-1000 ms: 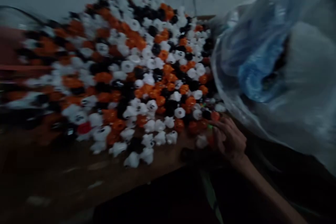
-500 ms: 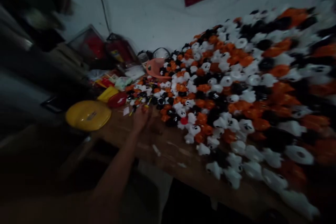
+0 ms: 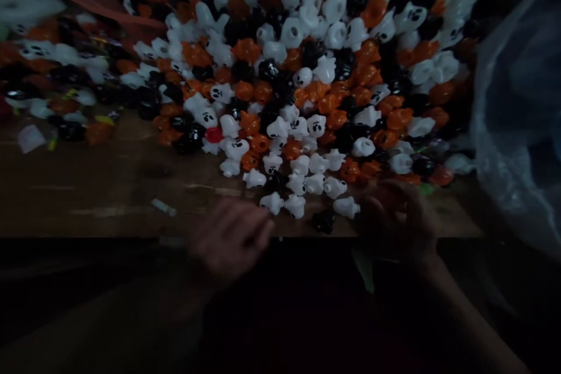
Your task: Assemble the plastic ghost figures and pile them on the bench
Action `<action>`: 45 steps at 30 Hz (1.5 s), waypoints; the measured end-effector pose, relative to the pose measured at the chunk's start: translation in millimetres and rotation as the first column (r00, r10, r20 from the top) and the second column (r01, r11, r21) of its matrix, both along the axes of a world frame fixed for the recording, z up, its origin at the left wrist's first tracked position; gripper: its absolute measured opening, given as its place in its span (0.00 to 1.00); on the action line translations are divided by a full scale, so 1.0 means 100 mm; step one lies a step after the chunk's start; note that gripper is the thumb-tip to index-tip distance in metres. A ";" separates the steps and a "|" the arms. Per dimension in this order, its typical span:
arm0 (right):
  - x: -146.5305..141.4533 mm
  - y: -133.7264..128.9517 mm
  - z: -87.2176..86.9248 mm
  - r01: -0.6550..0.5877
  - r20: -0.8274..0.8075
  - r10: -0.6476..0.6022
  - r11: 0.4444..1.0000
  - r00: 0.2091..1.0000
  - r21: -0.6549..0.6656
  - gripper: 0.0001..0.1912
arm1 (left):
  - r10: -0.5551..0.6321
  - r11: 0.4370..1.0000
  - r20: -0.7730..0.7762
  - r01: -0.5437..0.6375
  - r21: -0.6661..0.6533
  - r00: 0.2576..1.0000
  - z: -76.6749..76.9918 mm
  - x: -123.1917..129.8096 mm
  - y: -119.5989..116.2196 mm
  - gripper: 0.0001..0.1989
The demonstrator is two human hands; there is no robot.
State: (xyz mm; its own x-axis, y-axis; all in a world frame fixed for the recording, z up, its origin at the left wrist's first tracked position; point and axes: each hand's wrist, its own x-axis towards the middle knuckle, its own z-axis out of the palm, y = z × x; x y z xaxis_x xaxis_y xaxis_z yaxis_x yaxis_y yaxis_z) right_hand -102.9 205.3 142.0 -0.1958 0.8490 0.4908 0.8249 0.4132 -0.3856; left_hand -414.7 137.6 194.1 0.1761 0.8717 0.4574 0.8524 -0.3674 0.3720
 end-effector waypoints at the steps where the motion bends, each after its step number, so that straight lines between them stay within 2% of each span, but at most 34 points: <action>1: 0.02 -0.03 0.04 -0.012 -0.028 0.012 1.000 1.000 -0.006 0.17 | -0.106 0.993 -0.012 0.106 0.041 0.994 -0.07 0.20 -0.05 0.09; 3: 0.04 -0.11 0.14 -0.015 -0.128 0.007 0.998 0.992 -0.063 0.15 | -0.181 0.979 -0.045 0.185 0.090 0.982 -0.17 0.50 -0.09 0.13; 5: 0.04 -0.18 0.24 -0.019 -0.299 -0.045 0.978 0.953 -0.206 0.13 | -0.154 0.983 -0.077 0.160 0.085 0.985 -0.24 0.71 -0.05 0.18; 7: 0.00 -0.23 0.31 -0.052 -0.483 -0.164 0.914 0.860 -0.403 0.12 | -0.096 0.993 -0.119 0.103 0.052 0.988 -0.27 0.85 0.03 0.21; 9: -0.03 -0.27 0.36 -0.147 -0.629 -0.333 0.797 0.702 -0.586 0.13 | -0.046 0.999 -0.183 0.048 0.005 0.982 -0.29 0.96 0.10 0.20; 11: -0.06 -0.29 0.39 -0.337 -0.745 -0.470 0.685 0.473 -0.646 0.14 | -0.033 0.999 -0.253 0.026 -0.032 0.967 -0.32 1.05 0.14 0.15; 13: -0.06 -0.32 0.40 -0.550 -0.819 -0.522 0.623 0.238 -0.557 0.14 | -0.068 0.997 -0.291 0.058 -0.043 0.954 -0.34 1.10 0.15 0.12; 14: -0.05 -0.33 0.41 -0.621 -0.835 -0.530 0.607 0.150 -0.496 0.15 | -0.093 0.996 -0.291 0.087 -0.033 0.952 -0.34 1.11 0.16 0.13; 15: -0.04 -0.34 0.42 -0.669 -0.842 -0.531 0.592 0.096 -0.450 0.15 | -0.118 0.993 -0.275 0.117 -0.018 0.954 -0.32 1.12 0.16 0.14; 17: -0.01 -0.36 0.46 -0.697 -0.846 -0.527 0.576 0.082 -0.426 0.18 | -0.165 0.986 -0.186 0.167 -0.006 0.969 -0.24 1.12 0.16 0.16; 19: 0.01 -0.38 0.50 -0.686 -0.849 -0.514 0.575 0.121 -0.446 0.20 | -0.190 0.981 -0.013 0.190 -0.026 0.982 -0.09 1.12 0.18 0.16; 21: 0.00 -0.39 0.51 -0.698 -0.860 -0.493 0.571 0.129 -0.432 0.20 | -0.178 0.974 0.196 0.201 -0.103 0.964 0.09 1.12 0.21 0.13; 22: -0.03 -0.39 0.51 -0.721 -0.865 -0.489 0.561 0.108 -0.407 0.19 | -0.137 0.966 0.297 0.193 -0.171 0.945 0.16 1.12 0.23 0.10; 23: -0.06 -0.38 0.50 -0.746 -0.869 -0.489 0.553 0.069 -0.371 0.17 | -0.068 0.948 0.399 0.184 -0.261 0.914 0.23 1.13 0.26 0.07; 24: -0.10 -0.38 0.48 -0.760 -0.867 -0.498 0.554 0.023 -0.339 0.16 | 0.034 0.905 0.526 0.198 -0.378 0.850 0.27 1.13 0.29 0.06; 26: -0.20 -0.36 0.44 -0.755 -0.850 -0.522 0.584 -0.068 -0.298 0.14 | 0.291 0.758 0.733 0.319 -0.569 0.615 0.30 1.15 0.36 0.14; 27: -0.24 -0.34 0.43 -0.738 -0.844 -0.525 0.614 -0.115 -0.281 0.14 | 0.409 0.676 0.779 0.416 -0.608 0.475 0.29 1.16 0.40 0.17; 29: -0.30 -0.28 0.44 -0.694 -0.837 -0.510 0.676 -0.197 -0.248 0.14 | 0.611 0.522 0.760 0.609 -0.597 0.221 0.23 1.19 0.47 0.19; 30: -0.30 -0.24 0.45 -0.670 -0.839 -0.496 0.703 -0.224 -0.237 0.14 | 0.692 0.463 0.709 0.668 -0.582 0.138 0.19 1.21 0.51 0.16; 32: -0.28 -0.15 0.51 -0.602 -0.868 -0.444 0.763 -0.223 -0.235 0.14 | 0.800 0.390 0.599 0.733 -0.557 0.030 0.13 1.26 0.58 0.12; 33: -0.25 -0.11 0.54 -0.551 -0.893 -0.409 0.797 -0.189 -0.248 0.14 | 0.818 0.375 0.574 0.740 -0.558 0.018 0.11 1.28 0.61 0.16; 34: -0.23 -0.08 0.57 -0.497 -0.916 -0.373 0.829 -0.148 -0.257 0.14 | 0.801 0.390 0.597 0.716 -0.579 0.047 0.12 1.30 0.64 0.21; 35: -0.21 -0.06 0.58 -0.457 -0.931 -0.345 0.851 -0.118 -0.258 0.14 | 0.749 0.433 0.653 0.667 -0.606 0.107 0.14 1.33 0.67 0.25; 36: -0.20 -0.04 0.59 -0.447 -0.935 -0.336 0.857 -0.109 -0.256 0.14 | 0.667 0.489 0.717 0.608 -0.625 0.201 0.17 1.35 0.69 0.27; 38: -0.20 -0.02 0.55 -0.505 -0.915 -0.372 0.827 -0.159 -0.248 0.14 | 0.432 0.620 0.786 0.487 -0.615 0.443 0.25 1.40 0.74 0.27; 39: -0.21 -0.01 0.53 -0.550 -0.893 -0.406 0.799 -0.194 -0.243 0.14 | 0.305 0.676 0.780 0.453 -0.582 0.546 0.29 1.44 0.76 0.26; 40: -0.22 -0.01 0.50 -0.594 -0.869 -0.444 0.767 -0.217 -0.243 0.14 | 0.202 0.714 0.760 0.438 -0.546 0.618 0.31 1.48 0.78 0.23; 41: -0.23 -0.01 0.48 -0.627 -0.849 -0.477 0.739 -0.228 -0.246 0.15 | 0.140 0.739 0.739 0.427 -0.521 0.659 0.32 1.53 0.80 0.21; 43: -0.21 0.01 0.46 -0.656 -0.830 -0.510 0.709 -0.224 -0.259 0.16 | 0.141 0.783 0.729 0.376 -0.496 0.670 0.31 1.64 0.85 0.21; 44: -0.16 0.02 0.47 -0.653 -0.846 -0.502 0.704 -0.178 -0.280 0.16 | 0.184 0.787 0.737 0.351 -0.507 0.651 0.30 1.69 0.87 0.22; 45: -0.09 0.05 0.50 -0.629 -0.885 -0.459 0.711 -0.079 -0.313 0.14 | 0.242 0.780 0.749 0.335 -0.528 0.616 0.28 1.73 0.90 0.23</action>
